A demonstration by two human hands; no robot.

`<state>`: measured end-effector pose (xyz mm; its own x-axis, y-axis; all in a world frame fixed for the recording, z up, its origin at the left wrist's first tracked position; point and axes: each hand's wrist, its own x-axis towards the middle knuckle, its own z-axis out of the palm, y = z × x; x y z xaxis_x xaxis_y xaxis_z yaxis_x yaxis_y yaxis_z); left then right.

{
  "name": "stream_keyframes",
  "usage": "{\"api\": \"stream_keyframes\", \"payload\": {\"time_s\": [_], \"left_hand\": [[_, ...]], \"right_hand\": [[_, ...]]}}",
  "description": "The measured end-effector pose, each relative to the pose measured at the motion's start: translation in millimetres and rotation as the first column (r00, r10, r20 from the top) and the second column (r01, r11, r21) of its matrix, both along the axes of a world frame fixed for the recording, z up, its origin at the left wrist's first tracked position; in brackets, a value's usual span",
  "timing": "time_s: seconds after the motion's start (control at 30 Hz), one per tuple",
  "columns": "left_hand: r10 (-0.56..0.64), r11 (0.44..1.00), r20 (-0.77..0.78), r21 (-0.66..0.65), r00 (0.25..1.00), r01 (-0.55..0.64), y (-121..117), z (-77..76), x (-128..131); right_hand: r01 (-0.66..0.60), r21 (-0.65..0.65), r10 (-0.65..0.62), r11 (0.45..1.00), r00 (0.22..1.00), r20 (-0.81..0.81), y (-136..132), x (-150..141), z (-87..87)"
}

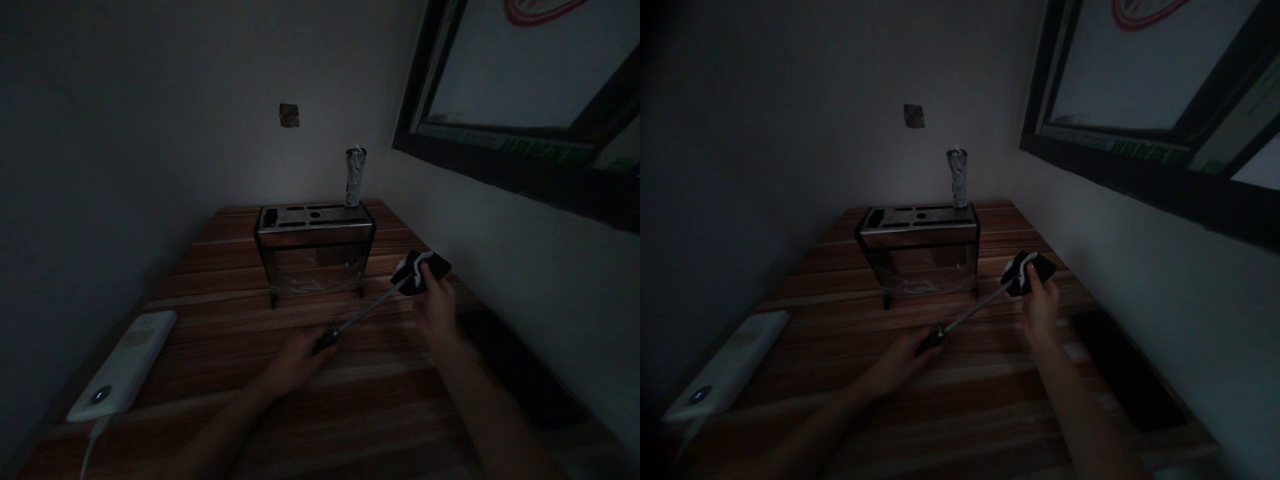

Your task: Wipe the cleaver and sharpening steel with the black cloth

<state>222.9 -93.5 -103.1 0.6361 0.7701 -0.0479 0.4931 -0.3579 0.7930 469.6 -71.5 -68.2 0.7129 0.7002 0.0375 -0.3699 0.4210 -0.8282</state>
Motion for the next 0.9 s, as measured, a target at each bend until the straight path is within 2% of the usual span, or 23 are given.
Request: {"api": "stream_keyframes", "payload": {"time_s": [0.2, 0.4, 0.6, 0.77, 0.9], "left_hand": [[0.013, 1.0, 0.006, -0.02, 1.0, -0.013, 0.3, 0.5, -0.5], [0.057, 0.998, 0.031, -0.035, 0.998, -0.056, 1.0, -2.2, 1.0], [0.081, 0.995, 0.059, -0.059, 0.995, -0.077, 1.4, -1.1, 1.8], [0.058, 0.996, 0.152, -0.075, 0.987, -0.047, 2.7, -1.6, 2.4], [0.058, 0.995, 0.157, -0.085, 0.986, -0.045, 3.0, -3.1, 2.2]], "right_hand": [[-0.053, -0.042, 0.052, 0.998, 0.998, -0.024, -0.7, -11.4, -5.9], [-0.254, -0.144, 0.265, 0.957, 0.962, 0.063, -7.5, -37.8, -24.6], [-0.437, -0.297, 0.501, 0.849, 0.845, 0.186, -22.4, -63.8, -39.2], [-0.577, -0.393, 0.681, 0.716, 0.701, 0.213, -32.2, -76.6, -40.3], [-0.612, -0.389, 0.716, 0.689, 0.657, 0.234, -33.1, -76.6, -39.5]]}}
